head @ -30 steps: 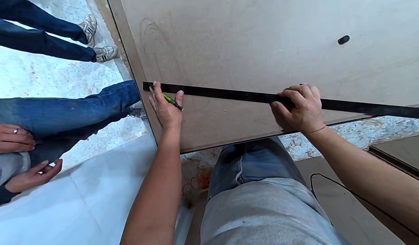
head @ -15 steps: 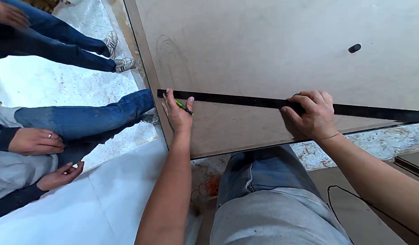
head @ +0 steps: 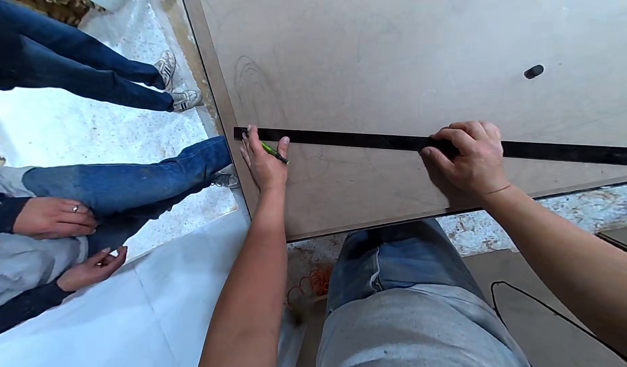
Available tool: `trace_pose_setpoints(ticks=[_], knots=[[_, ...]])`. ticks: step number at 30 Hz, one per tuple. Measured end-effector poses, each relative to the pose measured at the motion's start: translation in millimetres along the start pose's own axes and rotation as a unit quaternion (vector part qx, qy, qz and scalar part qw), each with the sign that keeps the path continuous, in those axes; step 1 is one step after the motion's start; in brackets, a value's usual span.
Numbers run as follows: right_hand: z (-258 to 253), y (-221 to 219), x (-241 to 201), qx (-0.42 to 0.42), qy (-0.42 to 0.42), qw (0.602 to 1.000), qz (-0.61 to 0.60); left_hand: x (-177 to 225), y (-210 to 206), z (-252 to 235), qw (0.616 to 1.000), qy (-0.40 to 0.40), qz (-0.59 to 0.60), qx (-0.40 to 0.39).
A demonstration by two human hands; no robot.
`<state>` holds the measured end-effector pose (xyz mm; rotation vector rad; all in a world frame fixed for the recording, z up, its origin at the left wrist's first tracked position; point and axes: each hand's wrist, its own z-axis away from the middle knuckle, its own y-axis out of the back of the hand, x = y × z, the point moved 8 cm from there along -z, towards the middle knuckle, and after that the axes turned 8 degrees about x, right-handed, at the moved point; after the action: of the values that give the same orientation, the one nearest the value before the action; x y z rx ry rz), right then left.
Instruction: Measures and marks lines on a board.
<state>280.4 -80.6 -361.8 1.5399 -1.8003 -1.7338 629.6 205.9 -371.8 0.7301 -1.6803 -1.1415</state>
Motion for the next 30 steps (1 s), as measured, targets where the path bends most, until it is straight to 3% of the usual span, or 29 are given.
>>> trace_pose_setpoints(ticks=[25,30], knots=[[-21.0,-4.8,1.3,-0.023,0.004,1.000,-0.017,3.9,0.9,-16.0,1.000,0.016,-0.013,0.008],[-20.8,-3.3,0.1,0.008,-0.002,1.000,-0.003,4.3,-0.4,-15.8,1.000,-0.005,-0.026,-0.003]])
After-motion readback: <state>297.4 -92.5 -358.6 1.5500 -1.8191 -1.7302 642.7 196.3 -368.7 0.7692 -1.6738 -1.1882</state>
